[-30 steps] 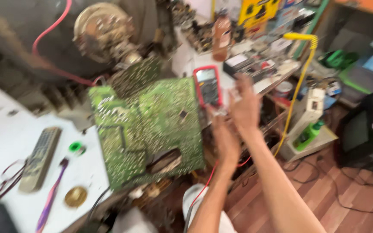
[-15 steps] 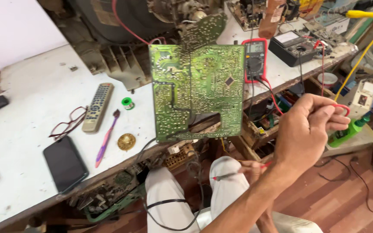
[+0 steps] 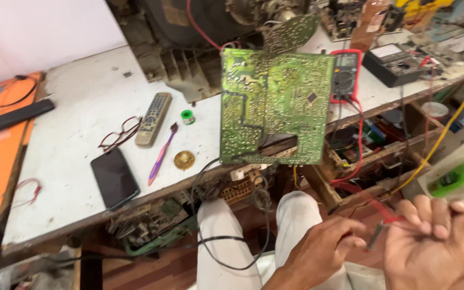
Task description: The person solders multiple points on a green circuit board using a soldering iron and solder wire. They then use a multimeter to test the board and briefly handle a remote control.
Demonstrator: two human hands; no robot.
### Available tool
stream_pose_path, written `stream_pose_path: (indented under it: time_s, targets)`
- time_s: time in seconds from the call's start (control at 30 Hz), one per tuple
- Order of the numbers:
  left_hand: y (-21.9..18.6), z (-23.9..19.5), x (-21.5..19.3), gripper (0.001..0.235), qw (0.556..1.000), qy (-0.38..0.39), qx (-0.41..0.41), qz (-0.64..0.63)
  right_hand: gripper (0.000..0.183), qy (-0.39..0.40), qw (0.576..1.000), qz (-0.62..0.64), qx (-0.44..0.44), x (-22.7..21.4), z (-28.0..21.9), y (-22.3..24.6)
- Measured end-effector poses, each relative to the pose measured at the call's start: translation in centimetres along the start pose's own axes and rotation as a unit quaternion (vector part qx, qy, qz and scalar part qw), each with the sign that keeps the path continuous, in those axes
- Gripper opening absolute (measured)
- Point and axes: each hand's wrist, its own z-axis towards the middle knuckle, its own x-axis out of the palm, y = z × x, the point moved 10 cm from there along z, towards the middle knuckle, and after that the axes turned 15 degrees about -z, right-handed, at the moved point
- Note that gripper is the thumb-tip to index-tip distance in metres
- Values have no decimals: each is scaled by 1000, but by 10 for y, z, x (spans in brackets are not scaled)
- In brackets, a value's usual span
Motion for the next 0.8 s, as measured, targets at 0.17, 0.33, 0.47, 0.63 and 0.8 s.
stream_pose_path:
  time_s: [0.17,0.33,0.47,0.63,0.8]
  targets:
    - [-20,-12,3,28,999,-3,20,49,37,33,963,256,74,37,-29,-19]
    - [-60,-25,-21,21,970,-92,142,175,25,95,926,-349,-113,67,-46,-5]
    - [-84,-35,-42,20,914,-134,213,317,25,164,703,-670,-174,92,-71,-36]
    - [-89,-58,-84,22,915,-207,237,252,18,54,734,-673,-71,60,-73,-56]
    - [-5,-86,-210,30,867,-489,-5,99,13,14,894,-433,-117,51,-63,-38]
